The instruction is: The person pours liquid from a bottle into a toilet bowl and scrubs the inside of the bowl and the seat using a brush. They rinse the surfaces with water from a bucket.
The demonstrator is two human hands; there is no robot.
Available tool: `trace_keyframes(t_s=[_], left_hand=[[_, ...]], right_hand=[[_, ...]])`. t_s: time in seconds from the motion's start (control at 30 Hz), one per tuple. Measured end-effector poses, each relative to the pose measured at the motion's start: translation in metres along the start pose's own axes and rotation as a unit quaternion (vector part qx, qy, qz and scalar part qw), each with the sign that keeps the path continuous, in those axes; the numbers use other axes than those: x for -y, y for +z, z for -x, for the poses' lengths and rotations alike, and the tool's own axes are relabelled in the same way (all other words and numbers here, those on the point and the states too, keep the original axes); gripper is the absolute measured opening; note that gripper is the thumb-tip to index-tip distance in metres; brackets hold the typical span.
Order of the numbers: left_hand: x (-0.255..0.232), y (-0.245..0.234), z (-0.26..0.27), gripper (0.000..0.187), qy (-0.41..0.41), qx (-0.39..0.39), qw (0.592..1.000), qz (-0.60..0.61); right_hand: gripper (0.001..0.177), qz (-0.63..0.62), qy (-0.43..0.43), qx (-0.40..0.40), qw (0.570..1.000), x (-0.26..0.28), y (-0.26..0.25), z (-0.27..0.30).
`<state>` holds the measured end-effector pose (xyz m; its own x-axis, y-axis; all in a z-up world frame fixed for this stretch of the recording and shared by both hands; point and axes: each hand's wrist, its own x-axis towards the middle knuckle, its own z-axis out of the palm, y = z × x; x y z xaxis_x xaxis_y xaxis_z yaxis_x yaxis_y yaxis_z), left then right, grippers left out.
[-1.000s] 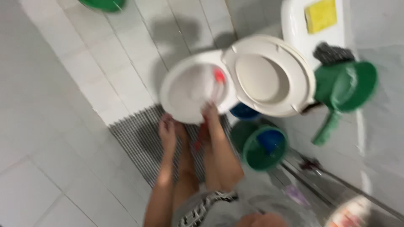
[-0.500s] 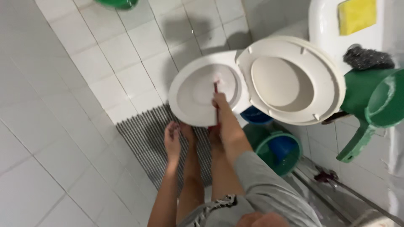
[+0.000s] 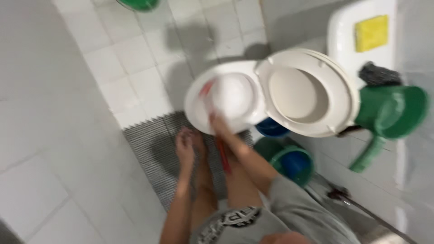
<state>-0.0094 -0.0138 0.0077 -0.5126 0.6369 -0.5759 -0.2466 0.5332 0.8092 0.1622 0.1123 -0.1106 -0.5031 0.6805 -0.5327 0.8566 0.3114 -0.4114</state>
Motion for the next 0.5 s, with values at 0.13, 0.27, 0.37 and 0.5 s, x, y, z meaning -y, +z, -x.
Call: trace_keyframes(t_s=[0.13,0.27,0.37,0.5], left_hand=[[0.014,0.001,0.015,0.04,0.026,0.025,0.999,-0.032],[0.006,0.006,0.011,0.039,0.021,0.014,0.999,0.028],[-0.005,0.009,0.025,0.038,-0.017,0.021,0.999,0.016],[-0.016,0.013,0.024,0.041,0.003,0.037,0.998,0.042]], right_hand=[[0.021,0.009,0.012,-0.002,1.0,-0.025,-0.004,0.009],[0.022,-0.021,0.021,0.043,0.999,-0.006,0.003,0.011],[0.024,-0.089,-0.029,0.116,0.989,0.005,0.033,0.089],[0.026,-0.197,0.005,0.175,0.965,-0.067,-0.02,0.064]])
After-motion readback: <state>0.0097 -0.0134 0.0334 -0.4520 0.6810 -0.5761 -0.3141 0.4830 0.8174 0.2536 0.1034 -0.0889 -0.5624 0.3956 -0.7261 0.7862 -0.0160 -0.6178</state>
